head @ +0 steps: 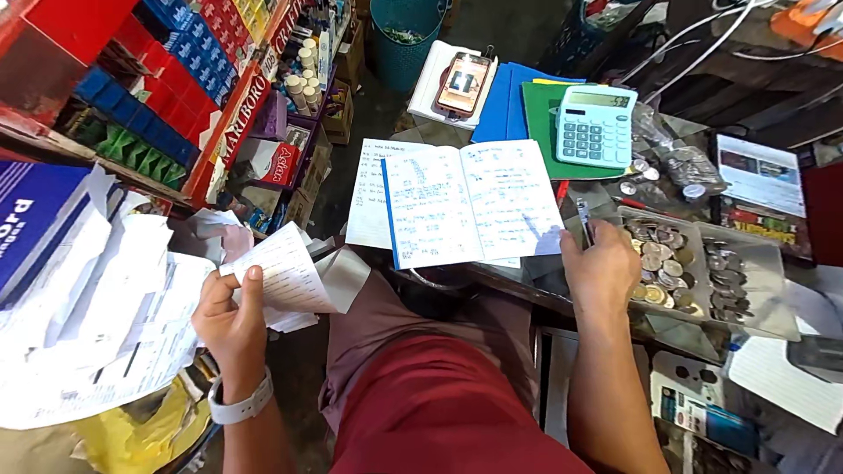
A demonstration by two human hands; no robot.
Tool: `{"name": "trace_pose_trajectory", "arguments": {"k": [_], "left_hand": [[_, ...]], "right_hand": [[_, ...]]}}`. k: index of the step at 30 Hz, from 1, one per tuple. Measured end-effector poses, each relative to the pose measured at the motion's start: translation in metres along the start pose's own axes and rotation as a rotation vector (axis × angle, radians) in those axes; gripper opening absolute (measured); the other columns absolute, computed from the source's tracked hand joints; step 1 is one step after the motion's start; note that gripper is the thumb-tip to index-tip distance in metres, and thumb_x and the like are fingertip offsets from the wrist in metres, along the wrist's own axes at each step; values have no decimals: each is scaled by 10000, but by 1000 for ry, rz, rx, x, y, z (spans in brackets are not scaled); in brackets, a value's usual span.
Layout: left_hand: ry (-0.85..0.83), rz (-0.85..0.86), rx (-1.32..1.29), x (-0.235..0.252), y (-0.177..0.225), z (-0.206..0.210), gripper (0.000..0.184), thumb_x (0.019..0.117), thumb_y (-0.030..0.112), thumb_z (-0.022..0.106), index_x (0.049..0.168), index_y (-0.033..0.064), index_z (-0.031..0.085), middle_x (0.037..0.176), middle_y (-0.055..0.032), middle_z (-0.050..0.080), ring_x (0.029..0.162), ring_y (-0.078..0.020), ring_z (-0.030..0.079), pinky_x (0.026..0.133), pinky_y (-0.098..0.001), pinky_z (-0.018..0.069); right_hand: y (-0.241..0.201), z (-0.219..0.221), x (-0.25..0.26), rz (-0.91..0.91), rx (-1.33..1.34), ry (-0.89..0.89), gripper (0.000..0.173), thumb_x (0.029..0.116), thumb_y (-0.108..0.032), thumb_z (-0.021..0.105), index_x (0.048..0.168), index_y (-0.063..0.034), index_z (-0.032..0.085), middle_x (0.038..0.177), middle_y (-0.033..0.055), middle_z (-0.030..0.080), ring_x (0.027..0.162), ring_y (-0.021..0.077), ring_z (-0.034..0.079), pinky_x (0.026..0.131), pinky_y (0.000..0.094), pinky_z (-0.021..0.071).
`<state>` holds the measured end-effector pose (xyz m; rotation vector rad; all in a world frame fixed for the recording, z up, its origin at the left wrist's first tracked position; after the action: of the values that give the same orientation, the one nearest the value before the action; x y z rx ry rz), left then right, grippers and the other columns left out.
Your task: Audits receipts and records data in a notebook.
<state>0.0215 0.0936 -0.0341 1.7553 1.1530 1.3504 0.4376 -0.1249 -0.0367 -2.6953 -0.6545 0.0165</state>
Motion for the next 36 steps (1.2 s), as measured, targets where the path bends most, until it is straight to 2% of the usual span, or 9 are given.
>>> {"name": "trace_pose_trajectory", "arguments": {"k": [9, 28, 30, 32, 34, 36], "left_hand": [[3, -7, -17, -1, 1, 0, 172, 970, 206, 637, 805, 163, 666, 873, 130, 598, 801, 25, 587, 708, -154, 503], [1, -24, -43, 0, 4, 3, 148, 971, 189, 638, 834, 164, 687, 899, 128, 624, 814, 20, 609, 716, -164, 526], [-3, -23, -43, 0, 4, 3, 143, 968, 190, 642, 834, 167, 689, 904, 132, 627, 820, 23, 611, 716, -161, 527], [-6, -23, -46, 0, 5, 4, 146, 966, 183, 638, 828, 169, 685, 907, 133, 626, 825, 24, 610, 719, -162, 526], [-7, -20, -49, 1, 4, 4, 150, 965, 186, 640, 822, 175, 681, 902, 136, 621, 825, 26, 607, 720, -160, 523], [-6, -16, -52, 1, 4, 4, 151, 966, 184, 640, 821, 175, 681, 897, 137, 621, 823, 23, 606, 716, -159, 521]], "right_hand": [[-2, 1, 0, -58, -1, 15, 351, 1016, -226, 617, 1202, 64, 681, 1207, 301, 668, 1134, 477, 643, 948, 640, 471], [-7, 4, -3, -111, 18, -30, 356, 1020, -224, 612, 1194, 79, 675, 1173, 321, 669, 1097, 495, 649, 924, 663, 466], [-10, 5, -5, -177, 51, -53, 345, 1015, -211, 620, 1175, 88, 683, 1134, 331, 675, 1055, 503, 659, 903, 672, 474], [-14, 9, -10, -324, 106, -81, 294, 992, -171, 639, 1076, 103, 707, 1102, 318, 694, 998, 486, 684, 862, 660, 504], [-19, 19, -17, -491, 148, -157, 236, 964, -167, 677, 975, 61, 737, 1179, 264, 709, 989, 431, 716, 833, 618, 550], [-26, 31, -27, -618, 184, -235, 224, 928, -205, 731, 998, 7, 754, 1268, 225, 691, 959, 392, 732, 783, 585, 579]]}}
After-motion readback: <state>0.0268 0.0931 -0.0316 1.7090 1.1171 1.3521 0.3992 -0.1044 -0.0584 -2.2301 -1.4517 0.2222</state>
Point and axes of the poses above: each hand's wrist, its own x-axis towards the middle knuckle, its own z-axis out of the palm, y = z × x, the point moved 3 cm from there along x, towards the middle knuckle
